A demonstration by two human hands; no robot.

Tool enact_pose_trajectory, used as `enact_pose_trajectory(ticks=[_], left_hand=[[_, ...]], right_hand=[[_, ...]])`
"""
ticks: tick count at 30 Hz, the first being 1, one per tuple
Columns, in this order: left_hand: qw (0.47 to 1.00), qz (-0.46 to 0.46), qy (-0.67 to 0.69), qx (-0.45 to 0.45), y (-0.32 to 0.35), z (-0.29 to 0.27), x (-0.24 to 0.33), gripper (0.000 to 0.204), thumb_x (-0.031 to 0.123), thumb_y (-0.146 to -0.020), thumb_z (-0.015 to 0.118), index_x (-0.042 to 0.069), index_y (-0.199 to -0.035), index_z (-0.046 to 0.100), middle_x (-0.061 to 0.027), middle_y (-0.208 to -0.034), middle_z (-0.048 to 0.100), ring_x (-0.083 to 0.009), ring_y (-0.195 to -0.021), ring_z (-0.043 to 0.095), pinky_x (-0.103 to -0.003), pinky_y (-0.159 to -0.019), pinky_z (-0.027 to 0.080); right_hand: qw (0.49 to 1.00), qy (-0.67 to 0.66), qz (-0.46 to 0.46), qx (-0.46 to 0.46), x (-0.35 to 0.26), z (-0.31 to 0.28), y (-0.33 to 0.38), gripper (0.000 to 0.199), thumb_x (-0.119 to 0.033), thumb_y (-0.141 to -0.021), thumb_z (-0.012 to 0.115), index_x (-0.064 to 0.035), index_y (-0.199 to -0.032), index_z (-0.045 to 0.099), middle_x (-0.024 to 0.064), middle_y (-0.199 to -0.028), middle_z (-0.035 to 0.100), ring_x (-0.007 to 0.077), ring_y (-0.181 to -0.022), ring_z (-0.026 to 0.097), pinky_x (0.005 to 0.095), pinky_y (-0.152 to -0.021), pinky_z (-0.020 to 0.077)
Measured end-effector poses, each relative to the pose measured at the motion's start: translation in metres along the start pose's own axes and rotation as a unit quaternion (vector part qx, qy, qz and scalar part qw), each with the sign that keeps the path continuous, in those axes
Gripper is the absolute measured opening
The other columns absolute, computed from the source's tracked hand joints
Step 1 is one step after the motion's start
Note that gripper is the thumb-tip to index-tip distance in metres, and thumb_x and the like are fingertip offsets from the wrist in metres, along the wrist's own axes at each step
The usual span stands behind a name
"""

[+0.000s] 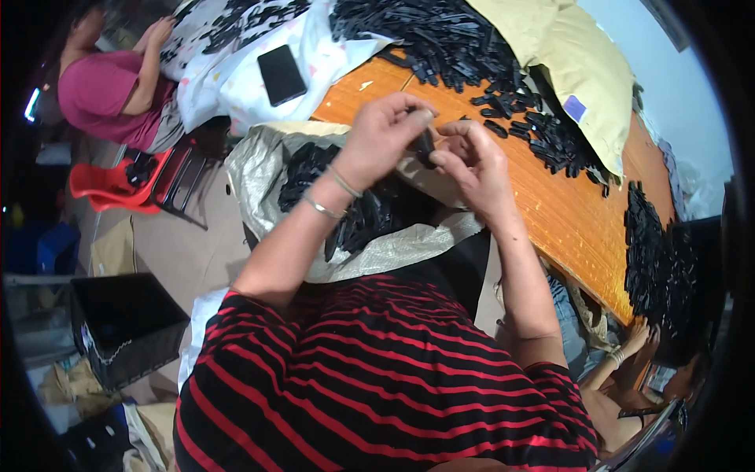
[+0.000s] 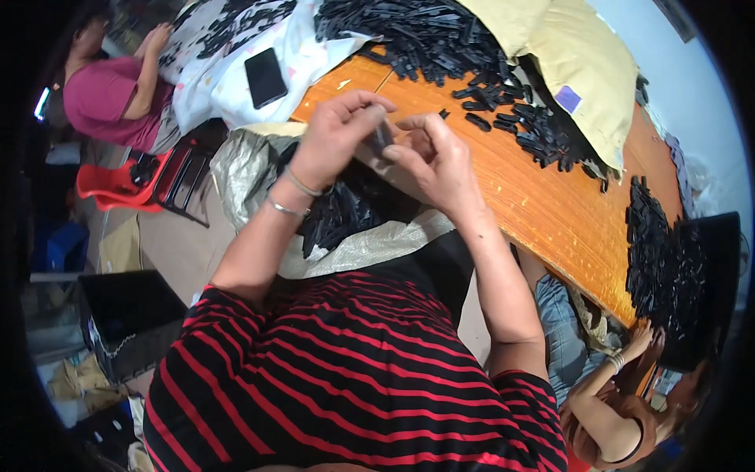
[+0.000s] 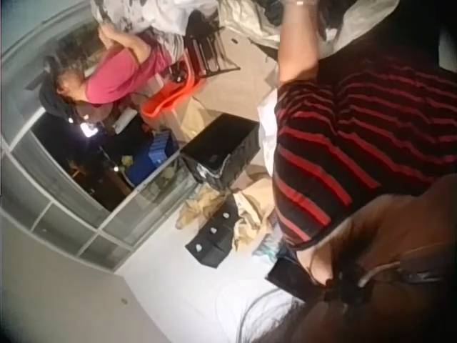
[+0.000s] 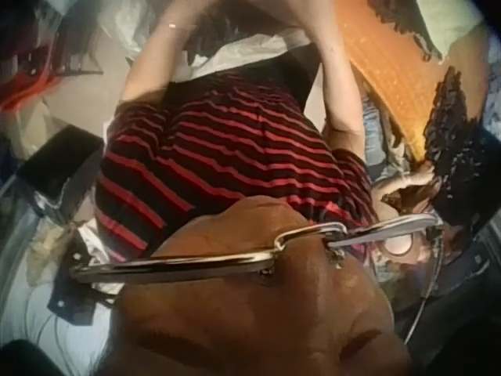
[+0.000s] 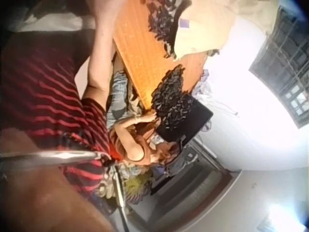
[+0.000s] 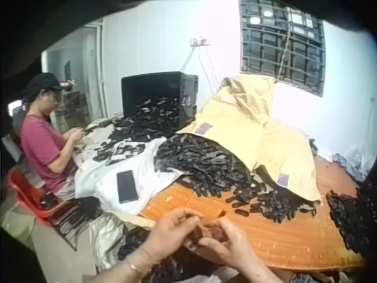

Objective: Sorting and inspecting small black plastic components on a workbench in a manufacturing environment.

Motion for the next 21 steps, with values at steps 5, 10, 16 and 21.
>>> enact_pose_trajectory(ticks=[5,10,16,21], left_hand=[[0.955,-0.002,-0.239,-0.176,0.04,-0.053,0.007,0.019,0.015,-0.091,0.062,-0.002,-0.095,0.067,-0.0036,-0.083,0.067,-0.0079,-0.077,0.06,-0.024,-0.07,0.048],[0.973,0.011,-0.228,-0.027,0.027,-0.076,0.013,0.015,0.009,-0.085,0.066,-0.002,-0.096,0.067,-0.004,-0.079,0.067,-0.0064,-0.075,0.059,-0.024,-0.07,0.048],[0.862,0.135,-0.489,0.017,-0.08,-0.049,-0.026,0.022,0.001,-0.083,0.061,0.004,-0.104,0.066,-0.0098,-0.089,0.065,-0.0221,-0.081,0.064,-0.032,-0.073,0.051],[0.738,0.189,-0.646,-0.035,-0.132,-0.012,-0.042,0.025,0.005,-0.084,0.049,0.009,-0.103,0.066,-0.0118,-0.105,0.056,-0.0286,-0.106,0.056,-0.039,-0.087,0.048]], right_hand=[[0.995,0.098,0.0,0.022,0.008,-0.033,0.0,0.022,-0.008,-0.089,0.065,0.0022,-0.107,0.058,0.0055,-0.086,0.063,0.0095,-0.072,0.059,0.0247,-0.064,0.0507],[0.951,0.304,0.01,0.05,0.038,-0.052,-0.007,0.017,-0.009,-0.084,0.067,-0.0002,-0.098,0.063,0.0121,-0.084,0.064,0.0221,-0.072,0.064,0.0328,-0.066,0.0514],[0.901,0.429,-0.052,0.035,0.054,-0.031,-0.038,0.022,-0.003,-0.079,0.059,-0.0064,-0.101,0.066,0.016,-0.101,0.06,0.0371,-0.083,0.063,0.0435,-0.071,0.0512],[0.879,0.471,-0.072,-0.027,0.069,-0.021,-0.053,0.025,-0.004,-0.076,0.064,-0.0079,-0.101,0.066,0.0139,-0.096,0.058,0.0357,-0.083,0.062,0.0441,-0.072,0.0512]])
Point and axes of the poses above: each hand's wrist, its own y-axis away from the middle knuckle, its own z-axis out of the palm, x = y × z, the point moved 9 cm from there along -y, towards the middle knuckle
